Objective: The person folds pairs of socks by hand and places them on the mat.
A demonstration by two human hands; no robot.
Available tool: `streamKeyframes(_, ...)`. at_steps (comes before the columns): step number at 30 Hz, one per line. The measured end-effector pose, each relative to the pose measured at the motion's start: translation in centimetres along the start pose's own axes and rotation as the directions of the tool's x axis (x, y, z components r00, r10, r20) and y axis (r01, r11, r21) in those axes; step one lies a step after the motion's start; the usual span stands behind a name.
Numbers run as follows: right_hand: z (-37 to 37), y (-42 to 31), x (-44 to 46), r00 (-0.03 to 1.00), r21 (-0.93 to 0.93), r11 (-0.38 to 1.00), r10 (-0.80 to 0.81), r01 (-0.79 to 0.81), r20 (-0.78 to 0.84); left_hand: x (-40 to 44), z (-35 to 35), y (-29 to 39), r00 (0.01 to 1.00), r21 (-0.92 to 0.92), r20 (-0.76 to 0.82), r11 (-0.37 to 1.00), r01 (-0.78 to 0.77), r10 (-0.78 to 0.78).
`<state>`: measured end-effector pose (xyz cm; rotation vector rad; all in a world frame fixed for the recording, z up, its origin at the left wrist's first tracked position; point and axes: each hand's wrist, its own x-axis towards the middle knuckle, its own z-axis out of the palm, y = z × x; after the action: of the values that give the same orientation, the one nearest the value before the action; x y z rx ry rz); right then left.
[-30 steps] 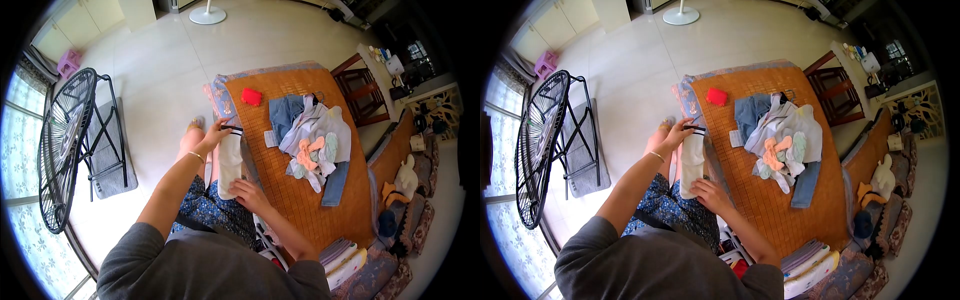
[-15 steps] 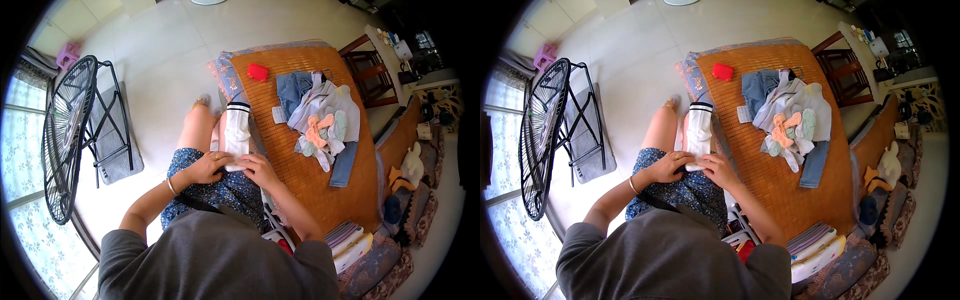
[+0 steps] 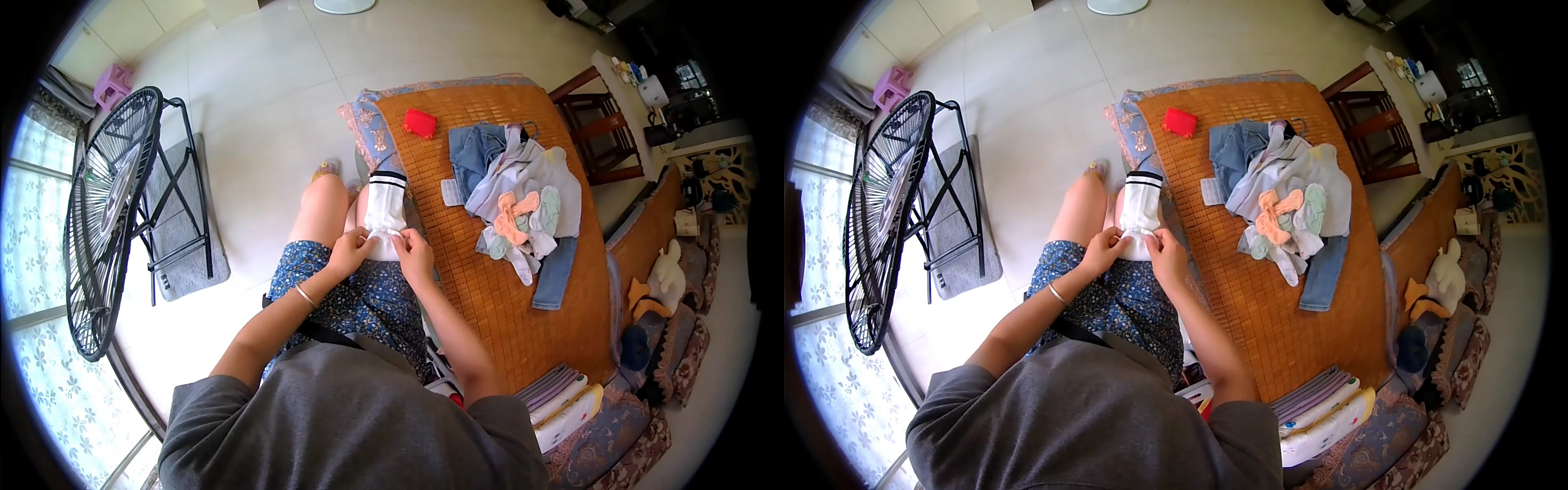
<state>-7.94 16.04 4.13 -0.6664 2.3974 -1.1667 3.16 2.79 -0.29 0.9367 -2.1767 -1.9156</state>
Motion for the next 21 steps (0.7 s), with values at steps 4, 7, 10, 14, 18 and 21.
streamKeyframes(4,0.1,-0.3,0.5,0.999,-0.092,0.995,0.036,-0.036,-0.009,0.0,0.2,0.5,0.997,0.041,-0.079,0.999,0.010,-0.006)
streamKeyframes(7,-0.1,-0.2,0.7,1.000,-0.137,0.991,-0.003,0.002,-0.011,0.7,0.6,-1.3,1.000,0.030,-0.027,1.000,-0.004,0.005)
streamKeyframes(10,0.0,0.2,0.7,1.000,-0.111,0.994,0.004,-0.006,-0.021,1.2,0.9,-2.4,1.000,-0.008,0.000,1.000,0.017,-0.017)
streamKeyframes(14,0.2,0.5,0.6,1.000,-0.106,0.994,0.020,-0.022,-0.012,0.8,0.6,-1.1,1.000,0.015,-0.001,1.000,-0.009,0.009)
streamKeyframes(18,0.2,-0.9,0.2,0.996,-0.178,0.982,0.043,-0.057,-0.083,-0.2,0.2,2.1,0.998,0.226,-0.056,0.974,0.007,0.005)
streamKeyframes(21,-0.3,-2.1,0.0,0.995,-0.217,0.975,0.019,-0.039,-0.095,-0.7,0.1,3.4,0.962,0.452,-0.144,0.880,-0.145,0.233)
